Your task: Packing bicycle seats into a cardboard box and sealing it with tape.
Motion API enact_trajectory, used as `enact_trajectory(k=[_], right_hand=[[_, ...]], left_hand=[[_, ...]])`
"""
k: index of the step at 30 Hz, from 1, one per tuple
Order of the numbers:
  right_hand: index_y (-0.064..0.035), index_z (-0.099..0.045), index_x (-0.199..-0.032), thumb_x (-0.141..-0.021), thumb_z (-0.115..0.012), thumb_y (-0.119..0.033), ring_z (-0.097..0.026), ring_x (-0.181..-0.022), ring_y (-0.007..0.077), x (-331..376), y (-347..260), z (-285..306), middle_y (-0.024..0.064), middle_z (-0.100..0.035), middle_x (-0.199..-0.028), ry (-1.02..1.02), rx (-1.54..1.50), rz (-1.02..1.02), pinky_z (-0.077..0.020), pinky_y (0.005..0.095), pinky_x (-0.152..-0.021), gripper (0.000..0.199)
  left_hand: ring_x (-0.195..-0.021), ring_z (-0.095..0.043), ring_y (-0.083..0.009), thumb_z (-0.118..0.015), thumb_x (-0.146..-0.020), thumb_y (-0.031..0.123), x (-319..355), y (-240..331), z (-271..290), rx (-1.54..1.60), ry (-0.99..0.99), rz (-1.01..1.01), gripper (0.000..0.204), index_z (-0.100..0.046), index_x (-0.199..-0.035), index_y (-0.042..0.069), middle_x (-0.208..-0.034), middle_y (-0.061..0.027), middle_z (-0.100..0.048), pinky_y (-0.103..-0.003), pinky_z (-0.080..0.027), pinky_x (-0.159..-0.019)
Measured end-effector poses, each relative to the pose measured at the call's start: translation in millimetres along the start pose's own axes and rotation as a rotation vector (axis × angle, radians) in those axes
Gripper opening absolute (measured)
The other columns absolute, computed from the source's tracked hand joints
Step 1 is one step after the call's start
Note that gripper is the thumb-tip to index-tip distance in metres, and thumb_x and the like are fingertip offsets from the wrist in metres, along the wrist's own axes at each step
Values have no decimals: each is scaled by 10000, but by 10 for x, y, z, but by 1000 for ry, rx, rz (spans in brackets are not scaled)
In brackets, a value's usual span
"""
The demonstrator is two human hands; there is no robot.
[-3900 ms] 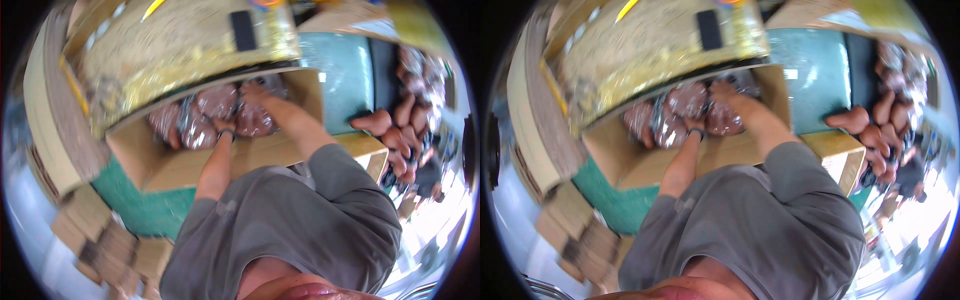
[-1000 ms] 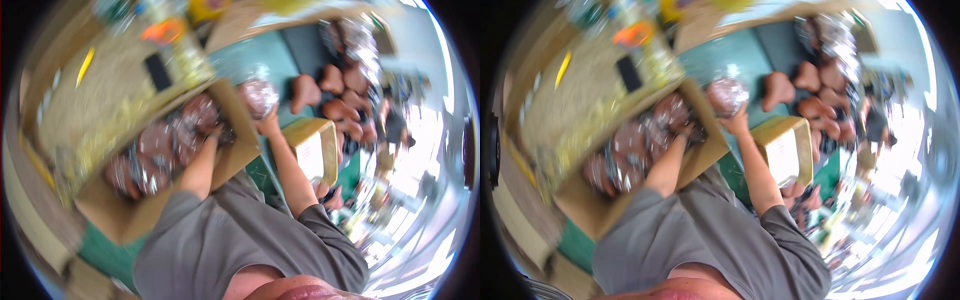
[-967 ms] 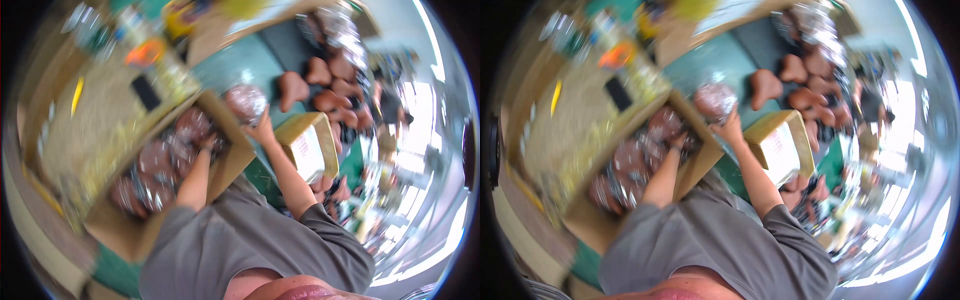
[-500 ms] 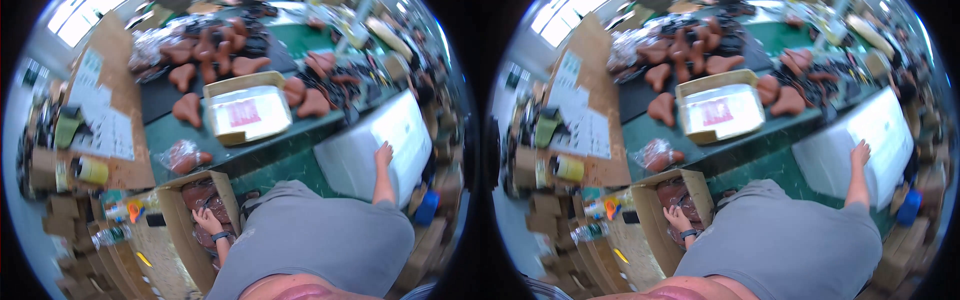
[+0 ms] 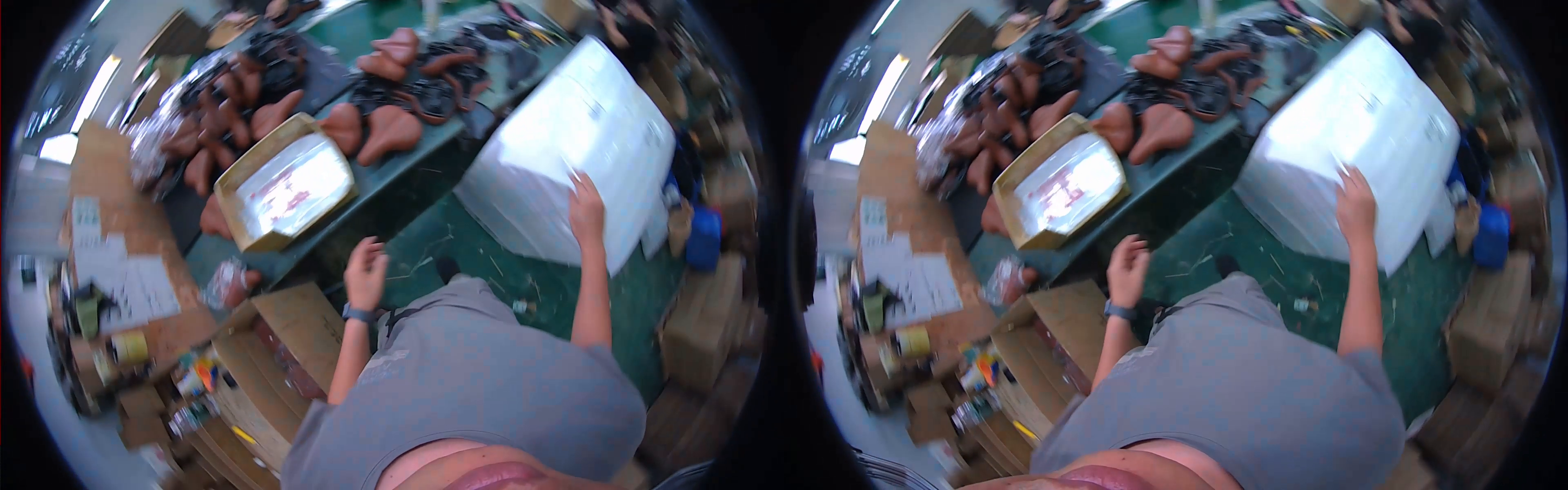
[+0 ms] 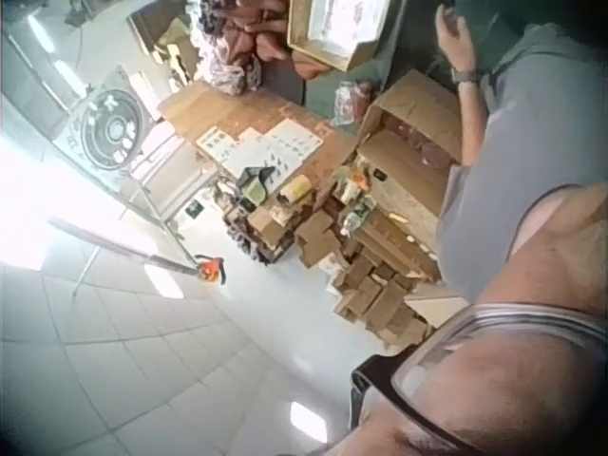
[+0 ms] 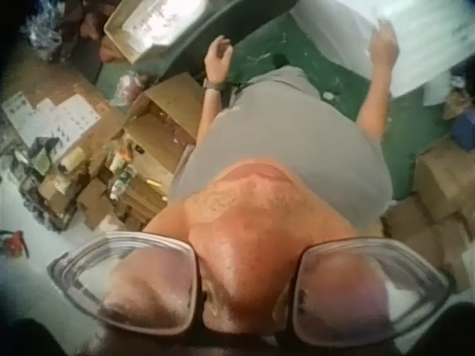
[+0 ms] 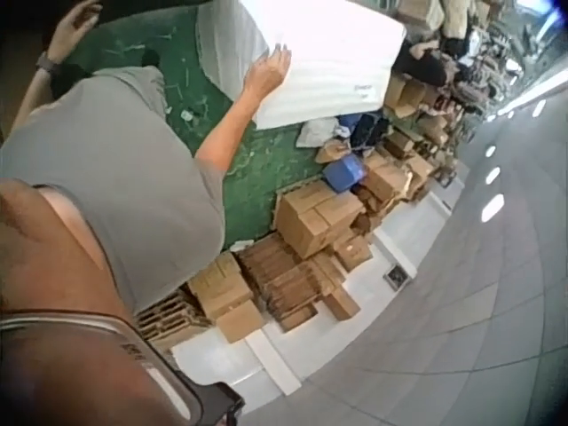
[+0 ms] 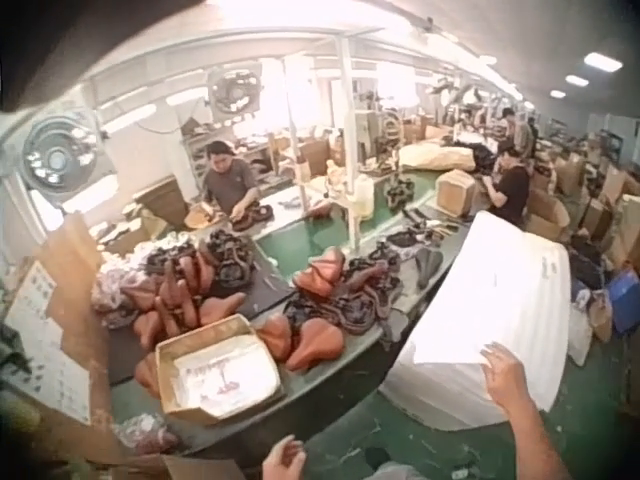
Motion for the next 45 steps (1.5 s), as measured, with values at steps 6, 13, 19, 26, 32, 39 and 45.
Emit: enact_trajectory(k=[6,13,19,26,32,39,45], right_hand=[[64,-760,-1236,-1021,-661,-40,-646,-1387,483,460,-2193,961,279,-718,-1427,-21,-377,271,-455,551,-1232,259],[-34,-761,-982,-1022,-759,-225,-234,-1702,466,1743,-5282,96,251,-447,-1741,-658,-1028,1126,-60,730,-1348,195],[-154,-645,-1511,-1031,-642,-631,-218,-1710,432,3288,-7471,-418,242,-380,-1774,-763,-1071,1957,-29,755,-1341,677],[-306,-478,-1702,-969,-633,-765,-183,-1728,351,4535,-8898,-3381,154,-333,-1825,-459,19,2237,4,723,-1360,879],[-139,-642,-1511,-897,-848,-325,-431,-1588,398,3811,-9999,-3365,208,-457,-1721,-812,-688,1628,-355,648,-1287,674],[-163,-74,-1808,-948,-802,-257,-623,-1362,541,2209,-10191,-5426,381,-298,-1741,-963,-16,993,-533,666,-1112,1131],[-117,30,-1791,-762,-881,-207,-701,-1206,576,1861,-10324,-6078,383,-566,-1532,-1491,-505,511,-592,574,-1054,1377]], left_hand=[[-1591,-480,-285,-749,-1090,431,573,1000,-651,670,-661,243,894,-297,-1773,74,-1746,-201,-452,-440,-457,-1250],[-1342,-636,-209,-807,-1058,291,1566,1056,1624,684,193,87,744,-463,-1654,9,-1478,-128,-656,-374,-550,-1101],[-1247,-704,-279,-657,-1149,265,4272,-215,3749,615,1128,245,524,-566,-1557,-51,-1468,-178,-682,-431,-593,-1055],[-1203,-720,-381,-677,-1110,272,7820,-2192,3275,318,2136,701,610,-532,-1551,-124,-1454,-265,-676,-490,-610,-1018],[-1339,-656,-493,-674,-1106,240,8161,-2418,2515,-116,2057,1416,596,-540,-1555,-128,-1493,-385,-629,-526,-533,-1151],[-1503,-525,-441,-707,-1048,80,5889,-1570,4359,-1009,1985,1710,675,-447,-1661,-26,-1682,-282,-494,-524,-409,-1267],[-1455,-585,-307,-806,-1041,188,1710,-1797,5810,166,1464,578,660,-520,-1606,1,-1580,-203,-609,-458,-430,-1250]])
Point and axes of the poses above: each hand's wrist, its own x-axis away from the middle knuckle, its own z-axis out of the back of the hand, y = z × x, the point moved 7 cm from there along -x, towards the middle knuckle
